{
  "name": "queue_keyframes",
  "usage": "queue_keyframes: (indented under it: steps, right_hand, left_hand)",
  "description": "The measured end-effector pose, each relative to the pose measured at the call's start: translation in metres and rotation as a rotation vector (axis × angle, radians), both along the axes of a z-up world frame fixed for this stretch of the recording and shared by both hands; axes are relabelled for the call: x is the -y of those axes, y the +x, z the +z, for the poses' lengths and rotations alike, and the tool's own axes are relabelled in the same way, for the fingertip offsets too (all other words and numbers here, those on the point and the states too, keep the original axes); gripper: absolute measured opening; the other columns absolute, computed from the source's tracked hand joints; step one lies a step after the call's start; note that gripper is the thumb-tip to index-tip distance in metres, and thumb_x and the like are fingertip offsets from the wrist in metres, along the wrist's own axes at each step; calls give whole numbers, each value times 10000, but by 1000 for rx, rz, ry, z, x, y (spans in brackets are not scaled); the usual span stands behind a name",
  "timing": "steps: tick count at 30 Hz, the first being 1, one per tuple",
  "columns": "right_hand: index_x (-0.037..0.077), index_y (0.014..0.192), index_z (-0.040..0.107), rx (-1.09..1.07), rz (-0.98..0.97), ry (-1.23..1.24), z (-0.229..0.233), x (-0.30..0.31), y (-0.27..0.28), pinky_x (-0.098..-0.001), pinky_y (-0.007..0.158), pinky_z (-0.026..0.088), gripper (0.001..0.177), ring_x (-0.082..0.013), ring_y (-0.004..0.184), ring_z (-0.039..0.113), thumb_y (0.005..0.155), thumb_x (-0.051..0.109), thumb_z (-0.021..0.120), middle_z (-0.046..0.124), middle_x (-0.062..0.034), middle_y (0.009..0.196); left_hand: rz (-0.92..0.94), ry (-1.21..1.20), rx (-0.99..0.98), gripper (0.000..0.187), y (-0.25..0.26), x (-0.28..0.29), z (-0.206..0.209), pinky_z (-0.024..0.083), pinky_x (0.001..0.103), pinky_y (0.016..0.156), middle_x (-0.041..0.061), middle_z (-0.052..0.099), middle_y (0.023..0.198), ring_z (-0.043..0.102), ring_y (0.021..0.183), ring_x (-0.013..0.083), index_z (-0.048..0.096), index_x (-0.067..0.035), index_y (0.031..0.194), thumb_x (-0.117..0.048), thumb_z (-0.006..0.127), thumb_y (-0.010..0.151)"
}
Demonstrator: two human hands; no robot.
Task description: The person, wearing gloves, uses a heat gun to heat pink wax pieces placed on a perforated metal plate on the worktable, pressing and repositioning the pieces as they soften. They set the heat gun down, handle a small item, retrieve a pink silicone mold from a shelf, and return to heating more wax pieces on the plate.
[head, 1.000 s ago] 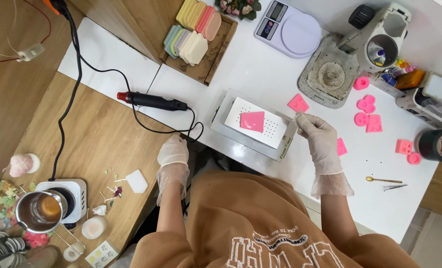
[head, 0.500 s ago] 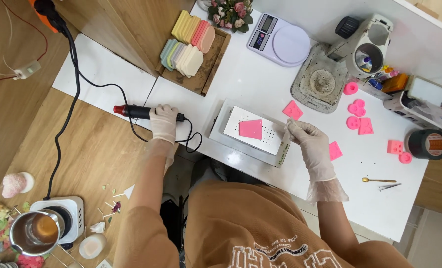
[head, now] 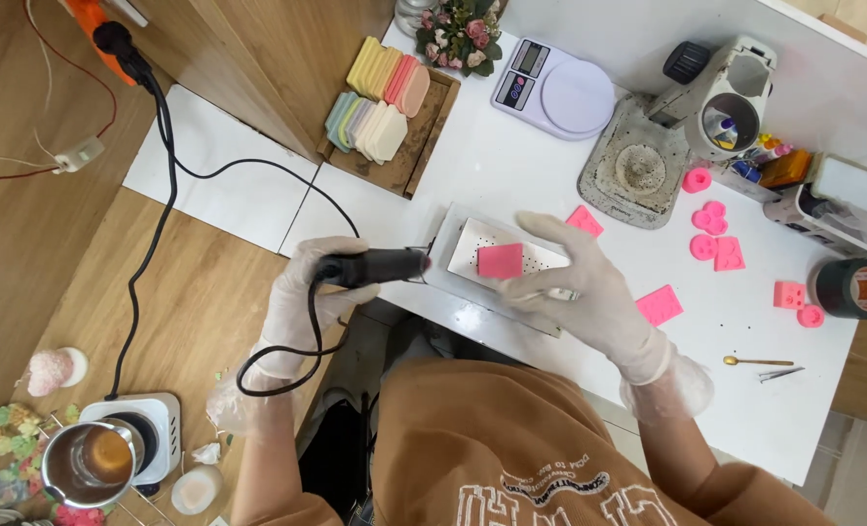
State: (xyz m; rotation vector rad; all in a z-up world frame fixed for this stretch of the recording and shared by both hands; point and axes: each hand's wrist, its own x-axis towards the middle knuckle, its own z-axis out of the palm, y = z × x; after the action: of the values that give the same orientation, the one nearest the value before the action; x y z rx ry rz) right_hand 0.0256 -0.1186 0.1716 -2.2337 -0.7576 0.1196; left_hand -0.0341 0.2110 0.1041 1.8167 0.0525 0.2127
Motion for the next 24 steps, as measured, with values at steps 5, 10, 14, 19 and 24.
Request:
queue_keyframes:
  steps: [5, 10, 14, 19, 24]
  right_hand:
    - [162, 985, 831, -41, 402, 108, 32, -69, -4, -371, 1113, 459, 217, -292, 1388, 519, 770, 151, 860, 485, -129, 1536]
    - [87, 1325, 642, -563, 316, 333, 39, -97, -12, -315, 1070, 500, 539, -224, 1288, 607, 816, 127, 814, 578, -99, 1472]
    - [91, 1375, 583, -443, 265, 259, 19, -98, -12, -295, 989, 539, 651, -212, 1144, 669, 798, 177, 871, 665, -60, 1239]
    - [105, 1249, 707, -46, 225, 160, 16, -88, -10, -349, 975, 513, 479, -290, 1145, 597, 816, 229, 872, 646, -98, 1284]
    - [181, 1009, 850, -250, 28, 27, 21, -73, 12, -314, 894, 534, 236, -206, 1003, 659, 774, 203, 854, 697, -49, 1143]
  left_hand:
    - [-207, -99, -70, 580, 1, 27, 45, 546, 271, 974, 28, 689, 1180, 666, 1110, 142, 687, -122, 1234, 2, 892, 705]
    - [-178, -328, -312, 554, -4, 39, 59, 585, 291, 909, 49, 743, 1119, 696, 1043, 157, 742, -99, 1195, 3, 898, 673]
    - [-178, -13, -77, 602, -5, 33, 55, 580, 327, 959, 38, 691, 1243, 680, 1161, 175, 720, -104, 1222, -71, 935, 660]
    - [37, 276, 95, 815, -12, 0, 77, 472, 377, 1023, 128, 580, 1371, 569, 1240, 264, 582, -43, 1381, -149, 890, 634]
    - [406, -47, -683, 233, -82, -23, 75, 505, 434, 931, 184, 750, 1109, 676, 1013, 283, 714, 41, 1165, -124, 658, 1011]
